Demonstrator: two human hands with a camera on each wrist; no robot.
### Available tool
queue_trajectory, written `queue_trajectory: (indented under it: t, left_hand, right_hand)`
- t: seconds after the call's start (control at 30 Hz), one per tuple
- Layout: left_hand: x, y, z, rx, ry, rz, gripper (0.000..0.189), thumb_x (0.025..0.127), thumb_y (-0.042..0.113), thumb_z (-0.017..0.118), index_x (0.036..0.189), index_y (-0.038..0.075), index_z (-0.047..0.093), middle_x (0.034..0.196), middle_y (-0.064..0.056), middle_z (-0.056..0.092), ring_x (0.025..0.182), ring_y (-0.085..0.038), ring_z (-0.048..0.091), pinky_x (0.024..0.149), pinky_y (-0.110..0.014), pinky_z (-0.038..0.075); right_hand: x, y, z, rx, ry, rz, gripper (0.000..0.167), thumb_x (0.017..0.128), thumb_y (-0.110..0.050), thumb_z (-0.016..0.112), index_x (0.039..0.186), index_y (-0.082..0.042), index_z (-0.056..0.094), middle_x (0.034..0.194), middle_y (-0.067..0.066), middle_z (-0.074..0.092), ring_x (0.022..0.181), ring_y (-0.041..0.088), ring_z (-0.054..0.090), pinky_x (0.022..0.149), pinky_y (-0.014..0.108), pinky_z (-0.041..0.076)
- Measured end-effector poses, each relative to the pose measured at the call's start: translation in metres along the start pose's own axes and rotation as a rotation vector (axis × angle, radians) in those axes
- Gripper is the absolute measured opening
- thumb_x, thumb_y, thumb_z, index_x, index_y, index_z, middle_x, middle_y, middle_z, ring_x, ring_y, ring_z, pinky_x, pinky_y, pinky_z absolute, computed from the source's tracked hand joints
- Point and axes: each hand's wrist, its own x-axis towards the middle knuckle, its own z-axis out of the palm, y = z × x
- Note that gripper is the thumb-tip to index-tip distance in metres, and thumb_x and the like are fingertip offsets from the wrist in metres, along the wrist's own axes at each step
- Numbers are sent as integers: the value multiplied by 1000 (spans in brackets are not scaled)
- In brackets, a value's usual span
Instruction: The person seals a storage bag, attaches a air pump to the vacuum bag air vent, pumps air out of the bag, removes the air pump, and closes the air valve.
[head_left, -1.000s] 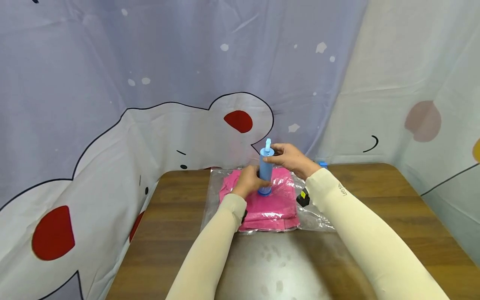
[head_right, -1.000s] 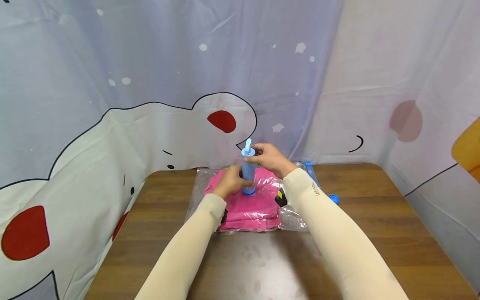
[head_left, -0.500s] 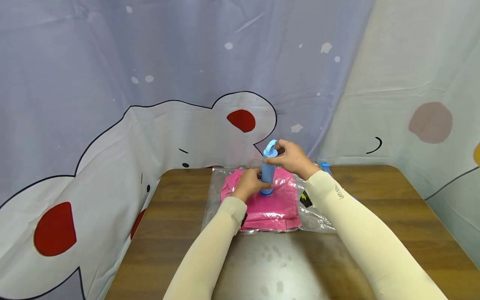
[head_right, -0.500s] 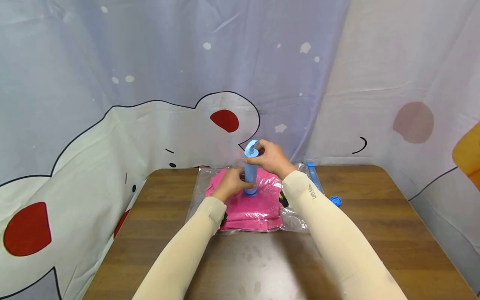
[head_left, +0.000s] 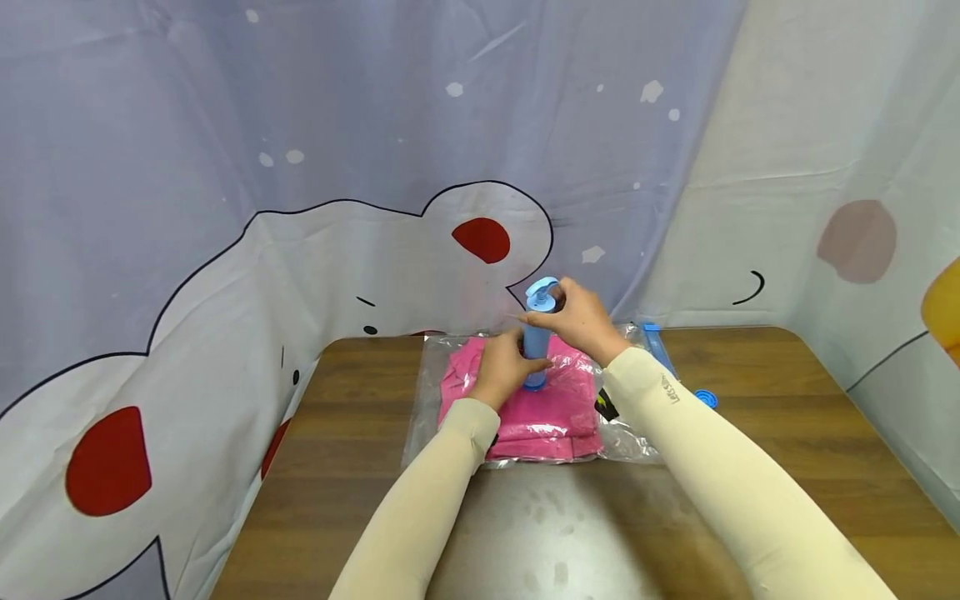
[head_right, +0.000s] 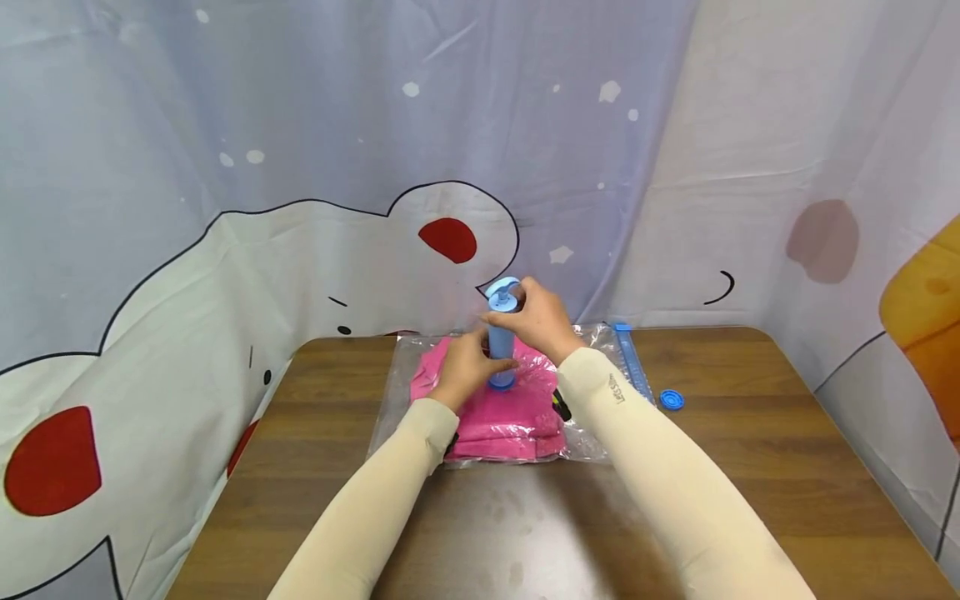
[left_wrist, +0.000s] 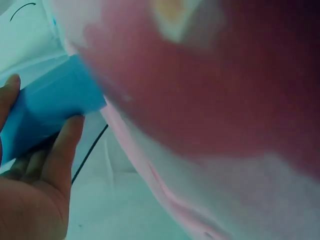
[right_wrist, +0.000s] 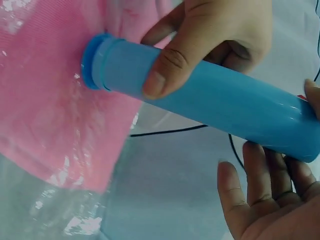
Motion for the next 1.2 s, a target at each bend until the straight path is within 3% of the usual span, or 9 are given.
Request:
queue_trajectory:
  t: [0.13, 0.2, 0.3, 0.53, 0.7, 0.8, 0.9, 1.03, 1.2]
  left_hand:
    - [5, -3, -2, -59, -81, 15, 42, 93, 15, 95, 126, -3, 78, 121, -20, 86, 113, -34, 84, 101, -48, 69]
    - [8, -5, -5, -99, -138, -13, 44, 94, 13, 93, 130, -5, 77, 125, -22, 84, 118, -36, 83, 105, -50, 68]
    - [12, -8, -10, -118, -202, -63, 48, 95, 12, 92, 136, -6, 75, 129, -23, 83, 122, -38, 82, 110, -51, 66]
    - [15, -10, -11, -99, -234, -78, 53, 92, 10, 94, 139, -6, 75, 130, -23, 83, 125, -37, 81, 112, -49, 65]
    - [13, -10, -7, -89, -196, -50, 51, 92, 9, 94, 136, -7, 75, 130, -24, 83, 124, -37, 81, 111, -47, 65]
    - [10, -14, -17, -28, -223, -43, 64, 90, 11, 97, 146, -3, 70, 143, -22, 79, 137, -39, 75, 119, -51, 60]
    - [8, -29, -42, 127, -291, -83, 85, 85, 18, 103, 159, 5, 63, 160, -18, 69, 154, -40, 62, 131, -54, 50]
    - [2, -66, -69, 334, -405, -163, 104, 79, 30, 107, 168, 14, 55, 178, -17, 50, 167, -44, 45, 138, -60, 39]
    - [3, -125, -50, 353, -394, -161, 111, 76, 41, 107, 171, 21, 52, 185, -16, 38, 169, -50, 41, 135, -67, 41]
  right_hand:
    - [1, 8, 0, 263, -109, 17, 62, 105, -33, 81, 150, 1, 56, 145, 22, 69, 131, 31, 65, 112, 44, 55]
    - [4, 11, -3, 386, -179, 21, 62, 108, -23, 77, 158, 3, 53, 155, 24, 66, 135, 28, 65, 118, 43, 54]
    - [7, 11, -10, 455, -256, 20, 61, 110, -15, 71, 164, 5, 49, 163, 26, 60, 142, 29, 63, 126, 50, 52]
    - [14, 13, -13, 397, -249, -7, 44, 108, -13, 77, 145, 7, 64, 142, 19, 75, 112, 7, 73, 122, 57, 58]
    - [13, 9, -12, 294, -197, -71, 44, 105, -13, 82, 143, 4, 68, 138, 22, 78, 114, 13, 75, 112, 49, 64]
    - [13, 6, -9, 240, -174, -96, 45, 104, -15, 84, 143, 3, 70, 136, 22, 80, 118, 20, 77, 106, 40, 66]
    - [14, 4, -4, 213, -158, -104, 46, 103, -18, 86, 141, 1, 71, 133, 21, 81, 123, 27, 78, 103, 37, 66]
    - [15, 2, -2, 195, -139, -88, 44, 101, -18, 88, 138, 0, 72, 132, 20, 81, 127, 33, 77, 104, 42, 66]
    - [17, 3, -1, 151, -124, -83, 49, 101, -22, 89, 140, 3, 73, 137, 24, 80, 131, 39, 77, 108, 47, 66]
